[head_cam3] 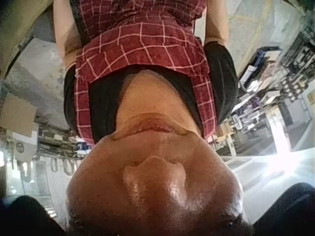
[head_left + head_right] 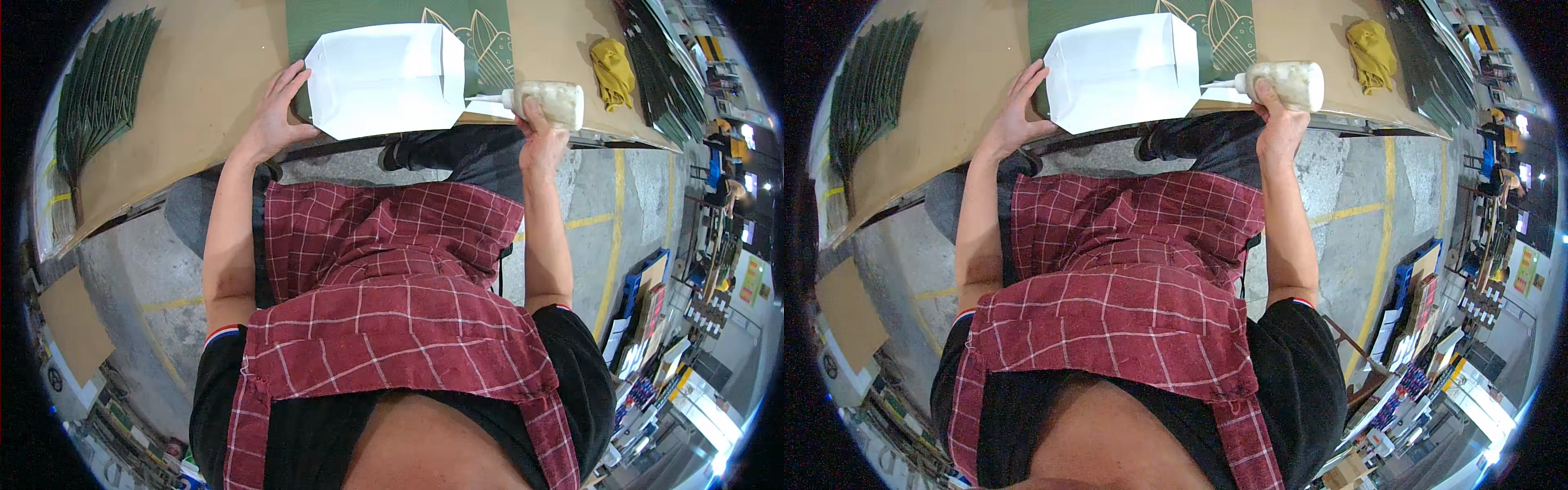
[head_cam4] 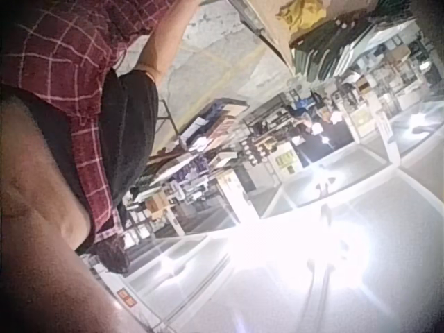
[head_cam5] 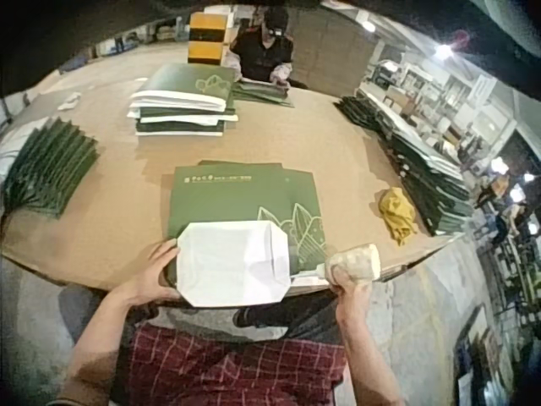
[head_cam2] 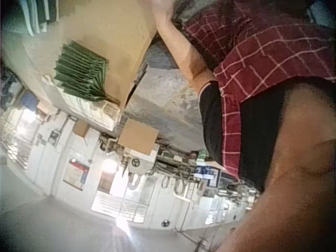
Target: Assembling and gluing paper gift bags or folders at a production table.
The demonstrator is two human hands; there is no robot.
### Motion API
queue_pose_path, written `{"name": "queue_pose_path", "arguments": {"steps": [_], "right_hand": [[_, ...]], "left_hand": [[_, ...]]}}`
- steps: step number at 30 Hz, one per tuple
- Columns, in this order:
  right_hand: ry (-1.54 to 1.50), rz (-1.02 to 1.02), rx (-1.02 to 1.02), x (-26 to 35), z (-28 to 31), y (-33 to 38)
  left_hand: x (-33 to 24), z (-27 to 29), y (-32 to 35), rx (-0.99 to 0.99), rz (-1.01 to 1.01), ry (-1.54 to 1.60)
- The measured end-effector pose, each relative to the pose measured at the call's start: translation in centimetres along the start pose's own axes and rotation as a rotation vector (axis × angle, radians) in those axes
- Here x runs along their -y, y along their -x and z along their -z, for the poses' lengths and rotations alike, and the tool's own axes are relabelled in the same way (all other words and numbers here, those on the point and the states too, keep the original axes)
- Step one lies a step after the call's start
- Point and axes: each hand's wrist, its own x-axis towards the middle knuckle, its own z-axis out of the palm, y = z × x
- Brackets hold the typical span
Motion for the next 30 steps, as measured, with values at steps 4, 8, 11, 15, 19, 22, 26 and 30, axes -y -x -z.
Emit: {"name": "queue_pose_path", "arguments": {"steps": [4, 8, 11, 15, 19, 22, 26, 30], "right_hand": [[-0.014, -0.002, -0.002, 0.4, -0.3, 0.6], [-0.001, 0.000, 0.022, 0.3, -0.5, 1.1], [0.021, -0.020, 0.049, 0.2, -0.4, 1.5], [0.053, -0.029, 0.084, 0.0, -0.2, 1.5], [-0.024, -0.021, 0.027, 0.6, -0.6, 1.4], [-0.011, 0.038, 0.025, 0.6, -0.4, 0.6], [0.027, -0.015, 0.041, 0.1, -0.2, 0.9], [0.021, -0.042, 0.061, -0.1, 0.0, 1.4]], "left_hand": [[0.2, -0.2, -0.2, 0.005, -0.013, 0.007], [-0.3, 0.2, 0.0, 0.005, 0.005, -0.005], [-0.4, 0.1, 0.0, 0.004, 0.013, 0.017], [-0.1, 0.1, 0.0, 0.001, -0.006, -0.007], [-0.2, 0.0, 0.0, 0.007, 0.007, 0.012], [-0.3, -0.1, 0.0, -0.002, 0.001, 0.009], [0.1, -0.1, -0.1, -0.006, -0.009, -0.010], [0.0, -0.1, -0.1, -0.015, -0.015, -0.021]]}}
